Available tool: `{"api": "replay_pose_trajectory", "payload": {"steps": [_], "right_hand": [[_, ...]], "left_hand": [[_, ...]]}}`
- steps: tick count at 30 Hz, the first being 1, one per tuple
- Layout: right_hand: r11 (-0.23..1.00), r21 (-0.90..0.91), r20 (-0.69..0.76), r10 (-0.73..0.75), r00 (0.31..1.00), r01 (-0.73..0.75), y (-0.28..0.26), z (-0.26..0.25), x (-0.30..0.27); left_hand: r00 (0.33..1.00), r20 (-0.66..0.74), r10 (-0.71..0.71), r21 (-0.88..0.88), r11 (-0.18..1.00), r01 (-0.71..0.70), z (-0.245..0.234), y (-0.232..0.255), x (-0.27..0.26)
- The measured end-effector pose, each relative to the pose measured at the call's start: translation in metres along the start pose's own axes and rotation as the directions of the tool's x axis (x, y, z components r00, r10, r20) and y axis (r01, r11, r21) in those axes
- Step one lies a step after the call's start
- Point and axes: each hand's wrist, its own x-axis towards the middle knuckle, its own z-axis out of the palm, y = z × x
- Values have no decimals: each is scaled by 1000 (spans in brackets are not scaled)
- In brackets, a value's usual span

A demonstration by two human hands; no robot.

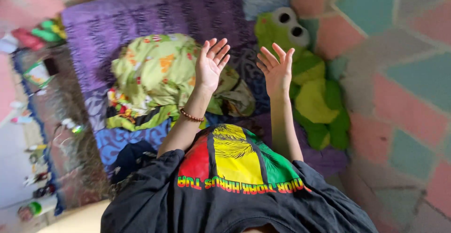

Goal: The person tidies a bedroom by picking up various items of clothing and bedding from a bed and the floor. They move these items to a pile on the floor near the doorway. The person also briefly opens a window.

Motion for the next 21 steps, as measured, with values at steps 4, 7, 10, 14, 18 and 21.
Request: {"api": "replay_pose_trajectory", "payload": {"steps": [4, 7, 10, 14, 18, 21], "right_hand": [[995, -36, 52, 90, 995, -88, 41, 87, -2], [987, -91, 108, 139, 984, -129, 71, 143, -9], [984, -106, 172, 162, 972, -145, 98, 189, -9], [978, -26, 227, 207, 952, -206, 142, 232, -12], [972, -96, 229, 230, 946, -213, 179, 265, -25], [957, -134, 237, 285, 929, -259, 197, 287, -39]], "left_hand": [[990, -96, 105, -21, 994, -107, -57, 89, -22], [974, -138, 181, -52, 981, -189, -102, 147, -38], [954, -169, 249, -70, 962, -264, -143, 188, -53], [933, -259, 249, -83, 957, -278, -192, 227, -76], [904, -312, 292, -67, 942, -328, -233, 257, -103], [857, -379, 350, -71, 912, -404, -259, 277, -126]]}}
